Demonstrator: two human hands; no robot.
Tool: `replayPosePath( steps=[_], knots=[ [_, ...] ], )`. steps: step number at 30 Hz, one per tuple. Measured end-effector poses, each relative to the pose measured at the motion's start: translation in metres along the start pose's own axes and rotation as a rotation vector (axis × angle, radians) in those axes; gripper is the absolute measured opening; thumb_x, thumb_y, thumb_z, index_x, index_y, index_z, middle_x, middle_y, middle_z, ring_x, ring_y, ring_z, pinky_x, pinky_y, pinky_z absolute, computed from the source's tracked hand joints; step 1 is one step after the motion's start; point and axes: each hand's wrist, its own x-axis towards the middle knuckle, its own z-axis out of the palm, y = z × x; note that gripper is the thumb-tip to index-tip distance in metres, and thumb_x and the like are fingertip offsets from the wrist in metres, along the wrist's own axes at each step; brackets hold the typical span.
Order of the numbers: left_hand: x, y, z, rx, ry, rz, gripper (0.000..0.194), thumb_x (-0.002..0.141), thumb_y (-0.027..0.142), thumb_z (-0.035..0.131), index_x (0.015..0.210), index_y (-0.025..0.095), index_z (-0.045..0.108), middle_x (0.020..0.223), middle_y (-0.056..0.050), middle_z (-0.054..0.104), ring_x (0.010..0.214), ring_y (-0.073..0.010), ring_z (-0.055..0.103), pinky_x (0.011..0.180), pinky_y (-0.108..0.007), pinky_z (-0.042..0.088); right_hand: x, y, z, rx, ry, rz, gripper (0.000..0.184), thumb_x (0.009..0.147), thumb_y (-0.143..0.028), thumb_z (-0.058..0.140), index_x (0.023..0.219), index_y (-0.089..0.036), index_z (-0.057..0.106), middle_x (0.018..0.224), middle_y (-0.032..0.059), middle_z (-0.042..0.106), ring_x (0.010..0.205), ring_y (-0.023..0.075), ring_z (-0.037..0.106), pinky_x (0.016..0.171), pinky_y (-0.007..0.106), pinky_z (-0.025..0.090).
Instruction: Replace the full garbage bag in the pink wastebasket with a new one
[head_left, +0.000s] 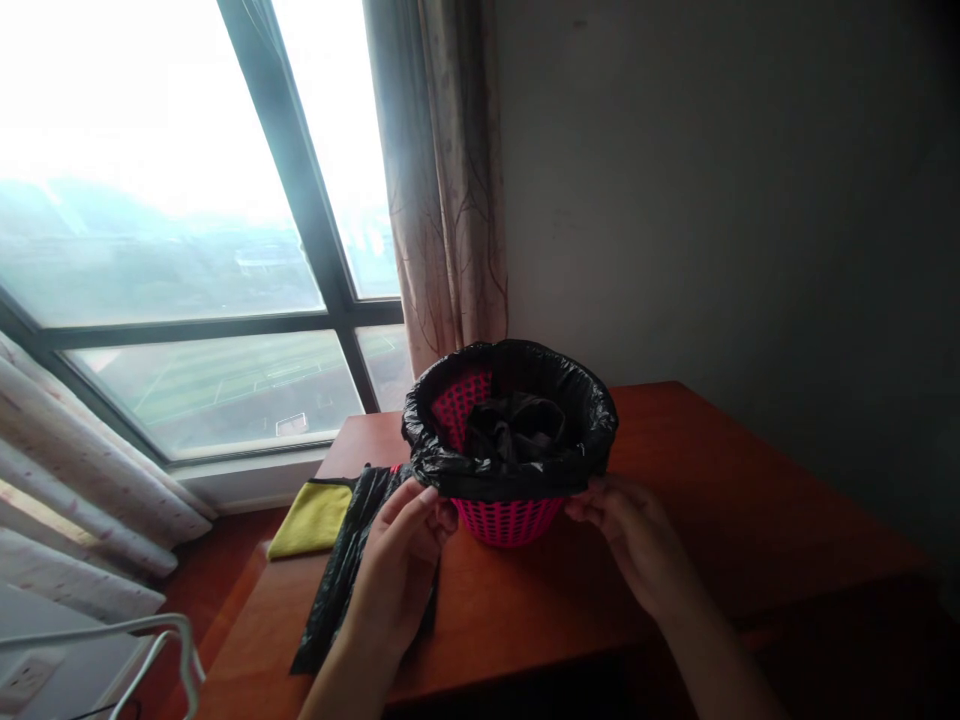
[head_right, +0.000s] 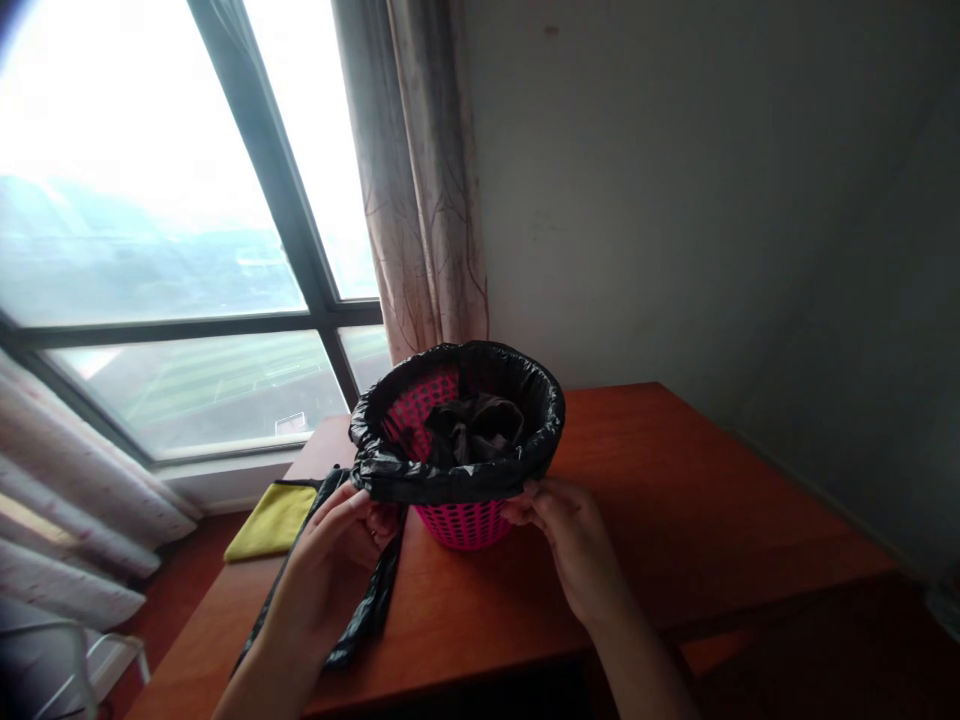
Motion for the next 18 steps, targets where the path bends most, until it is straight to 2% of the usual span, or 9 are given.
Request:
replayPosePath(
  steps=[4, 8, 14, 18],
  knots=[
    [-0.003, 0.011, 0.010, 0.000, -0.029, 0.080, 0.017, 0.085, 0.023, 0.069, 0.071, 0.016, 0.062, 0.067, 0.001, 0.055, 0.065, -0.0100, 0.051, 0.064, -0.021, 0.047, -0.004, -0.013, 0.008, 0.054, -0.002, -0.033, 0.022, 0.084, -0.041, 0.072, 0.079, -0.020, 0.078, 0.078, 0.0043, 0.072, 0.071, 0.0140, 0.062, 0.070, 0.026, 0.052],
    [0.002, 0.020, 0.019, 0.037, -0.025, 0.105, 0.017, 0.085, 0.023, 0.071, 0.071, 0.016, 0.063, 0.065, 0.001, 0.054, 0.063, -0.0095, 0.050, 0.061, -0.020, 0.046, -0.001, -0.021, 0.014, 0.095, 0.014, -0.070, 0.019, 0.085, -0.038, 0.072, 0.082, -0.021, 0.078, 0.081, 0.0043, 0.073, 0.071, 0.0126, 0.062, 0.069, 0.024, 0.051],
    [0.000, 0.020, 0.014, 0.084, -0.035, 0.089, 0.013, 0.086, 0.024, 0.069, 0.075, 0.017, 0.067, 0.065, 0.001, 0.055, 0.064, -0.0108, 0.051, 0.063, -0.022, 0.046, -0.001, -0.019, 0.010, 0.081, -0.030, -0.051, 0.025, 0.085, -0.043, 0.070, 0.081, -0.020, 0.078, 0.079, 0.0052, 0.072, 0.072, 0.0138, 0.063, 0.069, 0.025, 0.052],
    [-0.004, 0.019, 0.011, 0.105, -0.040, 0.060, 0.020, 0.084, 0.031, 0.066, 0.073, 0.015, 0.068, 0.065, -0.002, 0.055, 0.065, -0.0131, 0.051, 0.062, -0.024, 0.046, -0.003, -0.011, 0.002, 0.071, -0.066, -0.071, 0.026, 0.083, -0.044, 0.071, 0.079, -0.019, 0.078, 0.077, 0.0053, 0.072, 0.071, 0.0152, 0.063, 0.068, 0.027, 0.052]
  ],
)
